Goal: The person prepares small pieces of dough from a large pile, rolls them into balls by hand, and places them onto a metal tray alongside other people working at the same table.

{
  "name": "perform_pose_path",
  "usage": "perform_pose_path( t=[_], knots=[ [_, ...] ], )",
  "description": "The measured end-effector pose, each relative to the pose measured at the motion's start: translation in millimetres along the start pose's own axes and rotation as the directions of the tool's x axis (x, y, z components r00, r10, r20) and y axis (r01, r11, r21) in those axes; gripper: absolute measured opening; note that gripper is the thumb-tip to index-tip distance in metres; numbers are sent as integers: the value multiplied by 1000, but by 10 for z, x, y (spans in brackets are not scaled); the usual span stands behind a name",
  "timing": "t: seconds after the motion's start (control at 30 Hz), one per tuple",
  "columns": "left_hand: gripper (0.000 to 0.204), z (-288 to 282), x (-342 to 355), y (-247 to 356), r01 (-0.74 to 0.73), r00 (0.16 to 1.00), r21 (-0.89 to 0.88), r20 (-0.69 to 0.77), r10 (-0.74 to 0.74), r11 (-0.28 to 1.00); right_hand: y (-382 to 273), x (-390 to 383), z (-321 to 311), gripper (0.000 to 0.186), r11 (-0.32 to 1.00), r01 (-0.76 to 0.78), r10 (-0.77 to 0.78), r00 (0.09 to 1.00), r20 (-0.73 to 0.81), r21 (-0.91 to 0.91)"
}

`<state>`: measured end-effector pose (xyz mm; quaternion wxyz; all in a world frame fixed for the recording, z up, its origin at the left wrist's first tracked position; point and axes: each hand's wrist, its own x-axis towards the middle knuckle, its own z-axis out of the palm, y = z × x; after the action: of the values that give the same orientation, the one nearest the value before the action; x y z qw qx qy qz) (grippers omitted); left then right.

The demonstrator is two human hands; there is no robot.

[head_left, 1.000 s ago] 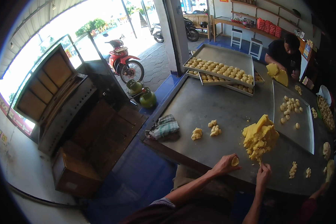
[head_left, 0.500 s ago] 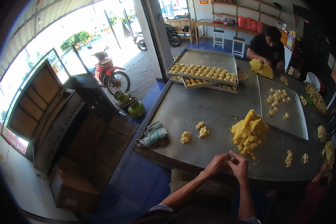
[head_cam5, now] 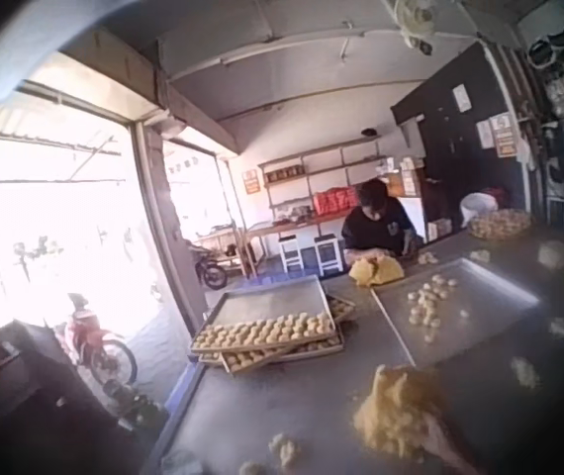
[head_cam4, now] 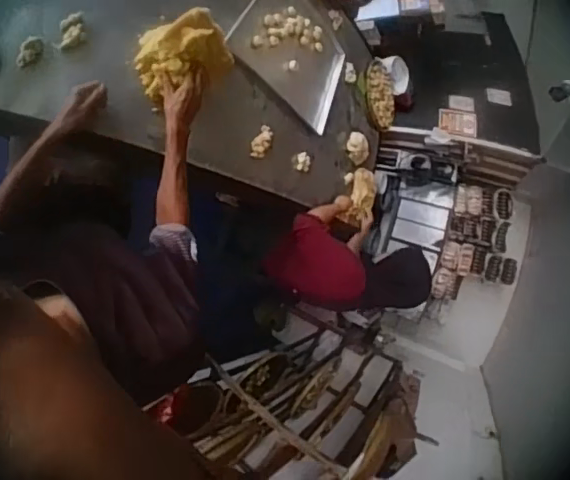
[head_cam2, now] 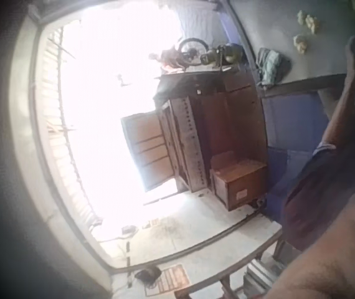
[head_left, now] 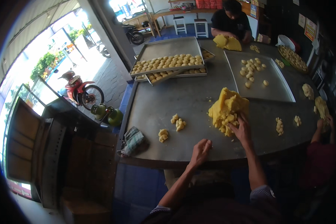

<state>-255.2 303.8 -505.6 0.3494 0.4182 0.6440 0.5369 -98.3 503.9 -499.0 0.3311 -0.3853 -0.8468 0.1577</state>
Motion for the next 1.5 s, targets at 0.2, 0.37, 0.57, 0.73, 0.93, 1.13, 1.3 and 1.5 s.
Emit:
perform_pose_path(
  t=[0.2,0.37,0.57,0.73,0.93,1.13,1.3,1.5],
  knots=[
    [30,-2,35,105,-83,994,-160,-89,70,984,-109,17,-169,34,981,-194,193,969,152,-4],
    [33,-128,50,-136,84,996,-332,0,-89,940,-142,-417,-247,29,994,-107,107,992,60,-7],
    [30,4,33,121,45,995,-199,-76,-61,979,-165,-857,-485,34,998,50,-51,998,29,39],
    [18,-187,70,62,-380,901,649,99,422,659,-240,-536,-352,47,890,-426,416,905,93,161],
    [25,-410,46,197,-125,978,575,-65,197,808,-147,-692,-42,41,983,-93,90,996,-23,-157],
    [22,-447,319,352,106,990,530,-138,-38,842,-121,-398,-423,50,986,-149,155,984,86,-74],
    [20,-331,709,125,-168,933,851,-27,360,498,33,-240,-468,51,967,-91,69,993,100,237],
    [32,-539,380,-18,-298,947,768,165,275,566,67,-453,-378,41,959,-180,155,980,126,219]
  ],
)
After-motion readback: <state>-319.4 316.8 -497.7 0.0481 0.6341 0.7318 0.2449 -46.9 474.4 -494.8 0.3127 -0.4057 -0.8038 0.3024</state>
